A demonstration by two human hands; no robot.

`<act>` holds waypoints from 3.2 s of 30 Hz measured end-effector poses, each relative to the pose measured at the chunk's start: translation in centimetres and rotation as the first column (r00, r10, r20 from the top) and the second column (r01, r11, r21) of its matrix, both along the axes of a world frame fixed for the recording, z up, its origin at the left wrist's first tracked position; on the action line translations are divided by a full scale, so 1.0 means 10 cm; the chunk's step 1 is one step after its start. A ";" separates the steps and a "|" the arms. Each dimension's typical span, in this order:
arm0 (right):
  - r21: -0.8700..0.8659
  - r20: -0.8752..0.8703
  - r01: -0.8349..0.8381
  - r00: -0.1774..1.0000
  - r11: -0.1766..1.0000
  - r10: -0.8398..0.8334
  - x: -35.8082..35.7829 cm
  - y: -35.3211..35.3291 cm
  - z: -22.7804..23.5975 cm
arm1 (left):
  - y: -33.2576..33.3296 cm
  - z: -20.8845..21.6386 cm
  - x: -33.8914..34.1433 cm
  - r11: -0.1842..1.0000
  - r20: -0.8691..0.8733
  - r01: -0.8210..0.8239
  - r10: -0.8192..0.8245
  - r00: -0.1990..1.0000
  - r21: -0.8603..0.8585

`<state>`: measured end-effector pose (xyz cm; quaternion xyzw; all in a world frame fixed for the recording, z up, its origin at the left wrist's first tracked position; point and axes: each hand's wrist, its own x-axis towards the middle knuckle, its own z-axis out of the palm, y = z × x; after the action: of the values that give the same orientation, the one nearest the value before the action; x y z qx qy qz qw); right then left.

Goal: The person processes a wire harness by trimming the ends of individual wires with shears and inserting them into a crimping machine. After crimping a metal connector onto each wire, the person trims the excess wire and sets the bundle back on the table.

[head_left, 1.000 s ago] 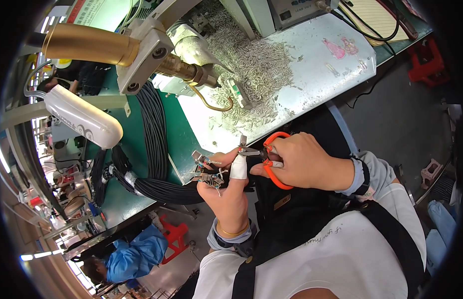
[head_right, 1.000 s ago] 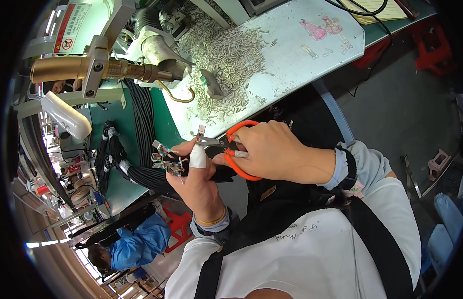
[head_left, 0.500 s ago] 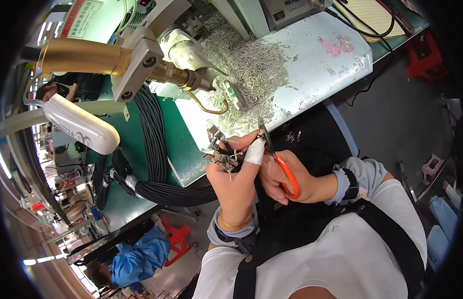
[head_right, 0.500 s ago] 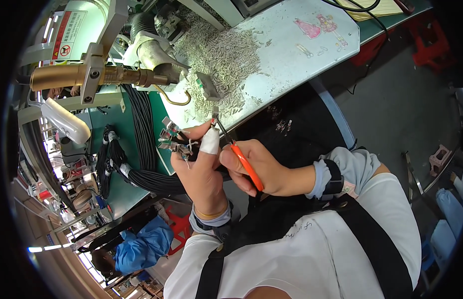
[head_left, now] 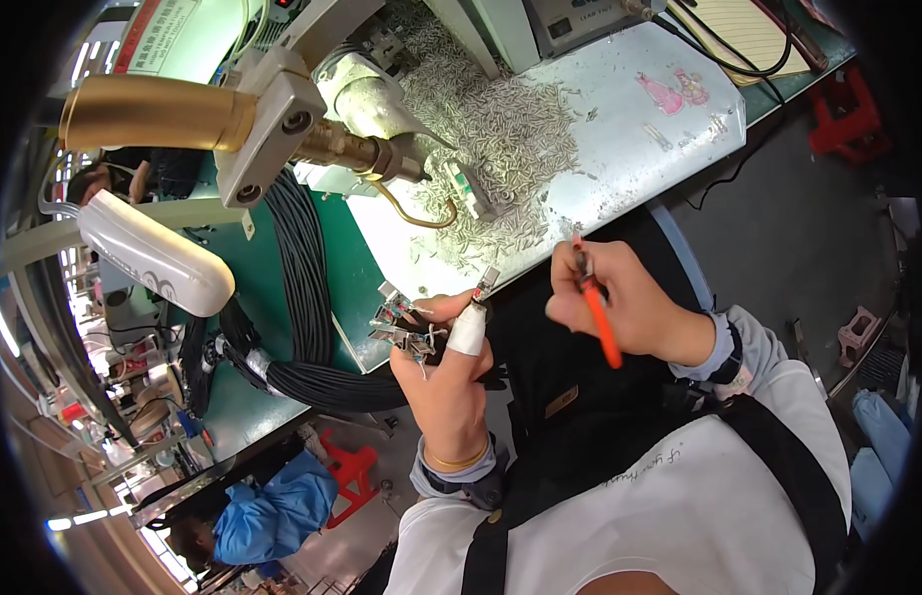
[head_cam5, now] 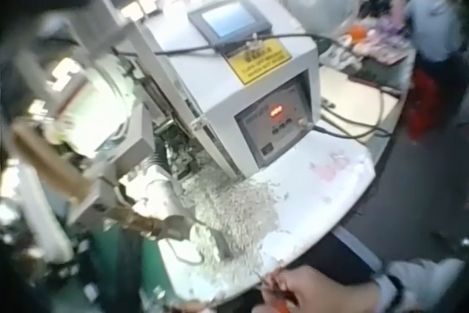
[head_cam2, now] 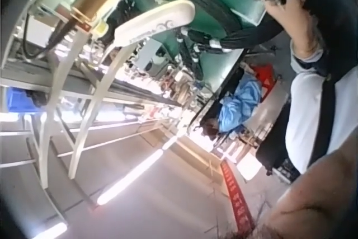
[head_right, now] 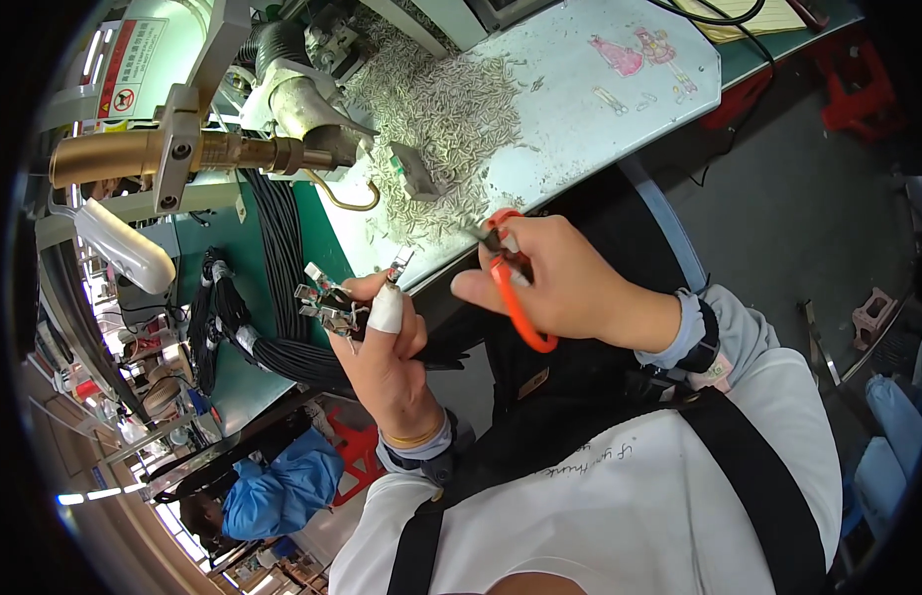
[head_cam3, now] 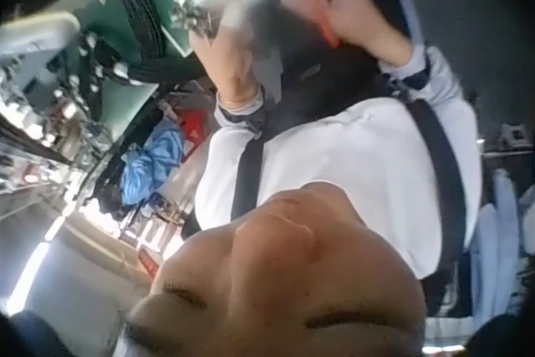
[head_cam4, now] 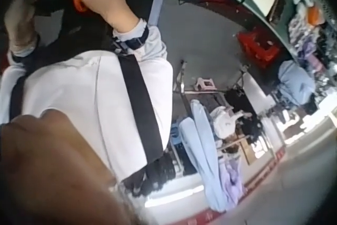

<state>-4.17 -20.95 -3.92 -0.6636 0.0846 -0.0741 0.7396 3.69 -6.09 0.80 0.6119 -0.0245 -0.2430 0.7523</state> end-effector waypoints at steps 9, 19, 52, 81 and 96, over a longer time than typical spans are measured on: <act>-0.042 0.323 0.367 0.885 0.929 -0.335 0.10 0.19 0.00 | -0.03 -0.08 -0.08 0.991 0.270 -0.068 0.034 0.962 0.117; -0.571 0.633 0.602 0.756 0.558 -0.167 0.20 0.22 0.06 | 0.00 -0.14 -0.13 0.984 0.410 -0.085 0.015 0.912 0.155; -0.661 0.648 0.477 0.752 0.580 0.120 0.30 -0.16 0.21 | 0.08 0.02 0.00 0.986 0.118 0.052 -0.072 0.990 0.159; -0.734 0.642 0.497 0.731 0.463 0.233 0.30 -0.25 0.18 | 0.05 0.00 0.04 0.989 0.041 0.074 -0.080 0.996 0.130; -0.051 0.032 -0.025 0.999 0.998 0.026 0.24 0.00 0.17 | -0.05 -0.17 -0.05 0.970 0.627 -0.046 -0.119 0.770 0.240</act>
<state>-1.81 -20.92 -2.24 -0.6820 0.0620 -0.0777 0.7246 3.23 -6.63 -0.85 0.7442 -0.2597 -0.0370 0.6143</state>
